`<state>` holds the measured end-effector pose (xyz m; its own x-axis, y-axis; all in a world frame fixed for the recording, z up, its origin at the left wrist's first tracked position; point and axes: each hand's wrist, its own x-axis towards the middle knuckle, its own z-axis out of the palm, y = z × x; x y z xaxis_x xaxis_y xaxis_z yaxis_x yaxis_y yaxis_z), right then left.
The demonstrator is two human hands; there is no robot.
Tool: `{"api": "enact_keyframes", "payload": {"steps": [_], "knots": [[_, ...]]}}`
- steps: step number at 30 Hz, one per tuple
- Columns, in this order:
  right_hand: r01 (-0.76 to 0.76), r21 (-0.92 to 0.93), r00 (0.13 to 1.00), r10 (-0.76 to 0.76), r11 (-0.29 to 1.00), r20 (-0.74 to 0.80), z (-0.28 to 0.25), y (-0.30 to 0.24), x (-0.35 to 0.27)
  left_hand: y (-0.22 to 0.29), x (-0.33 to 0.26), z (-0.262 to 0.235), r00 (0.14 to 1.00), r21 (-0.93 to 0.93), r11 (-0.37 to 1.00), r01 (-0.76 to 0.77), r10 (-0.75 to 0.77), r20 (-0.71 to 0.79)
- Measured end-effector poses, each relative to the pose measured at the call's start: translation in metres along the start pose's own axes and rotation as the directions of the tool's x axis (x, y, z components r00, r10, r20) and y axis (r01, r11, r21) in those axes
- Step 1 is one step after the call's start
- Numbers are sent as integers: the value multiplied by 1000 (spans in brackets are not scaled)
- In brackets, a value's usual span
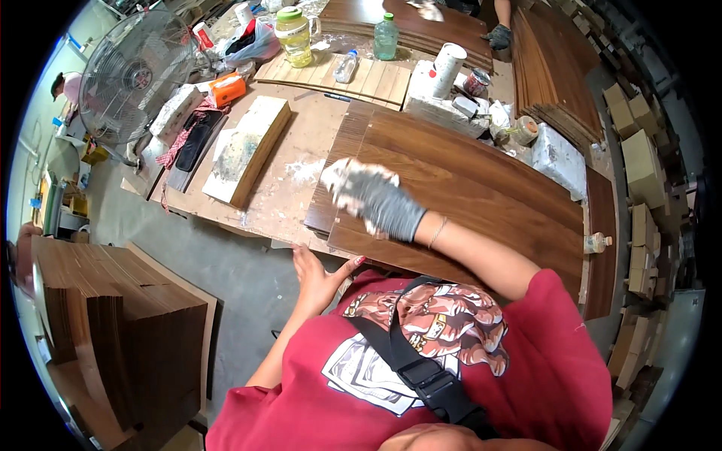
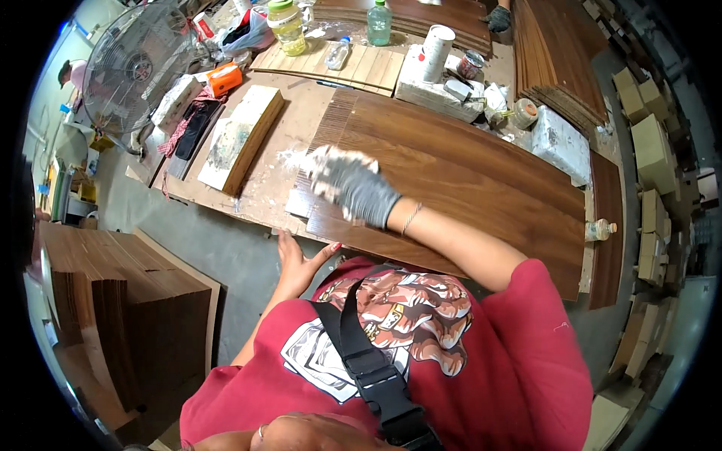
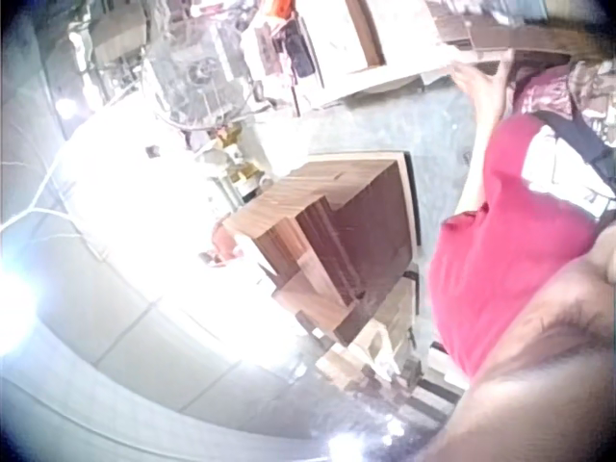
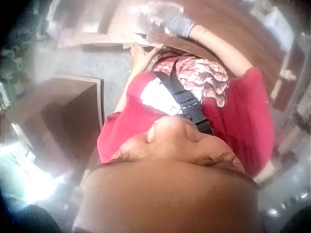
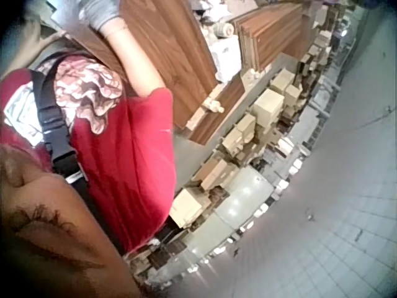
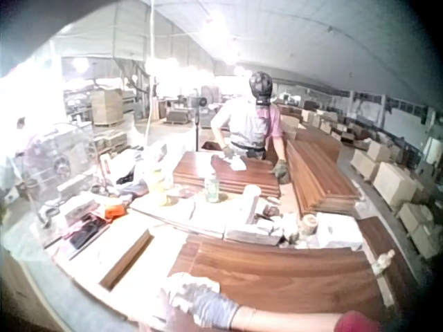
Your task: The person wipes a wooden board using a cloth and liquid from a plastic bottle. They spread the liquid across the surface and rub it with the cloth.
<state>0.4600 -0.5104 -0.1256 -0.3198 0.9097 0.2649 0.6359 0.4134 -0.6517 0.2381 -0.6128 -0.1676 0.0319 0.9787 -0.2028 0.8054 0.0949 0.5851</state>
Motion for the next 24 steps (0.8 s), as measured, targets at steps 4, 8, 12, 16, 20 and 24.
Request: {"api": "enact_keyframes", "payload": {"steps": [4,8,12,16,20,24], "knots": [[-378,143,922,359,915,144,-38,52,30,25,9,-20,898,-506,845,176,72,433],[309,-319,951,-287,896,117,5,5,-12,9,21,2,809,-712,637,295,230,541],[385,-125,923,-380,914,68,11,-8,-29,19,22,-9,779,-725,639,256,308,546],[-253,526,965,250,812,78,-32,72,10,19,28,-56,672,-644,739,196,377,637],[-71,-227,995,53,971,-84,-29,114,0,18,64,-104,917,-570,809,-143,325,230],[201,-534,964,-262,822,-41,12,28,-16,33,85,-92,799,158,791,-591,601,-16]]}}
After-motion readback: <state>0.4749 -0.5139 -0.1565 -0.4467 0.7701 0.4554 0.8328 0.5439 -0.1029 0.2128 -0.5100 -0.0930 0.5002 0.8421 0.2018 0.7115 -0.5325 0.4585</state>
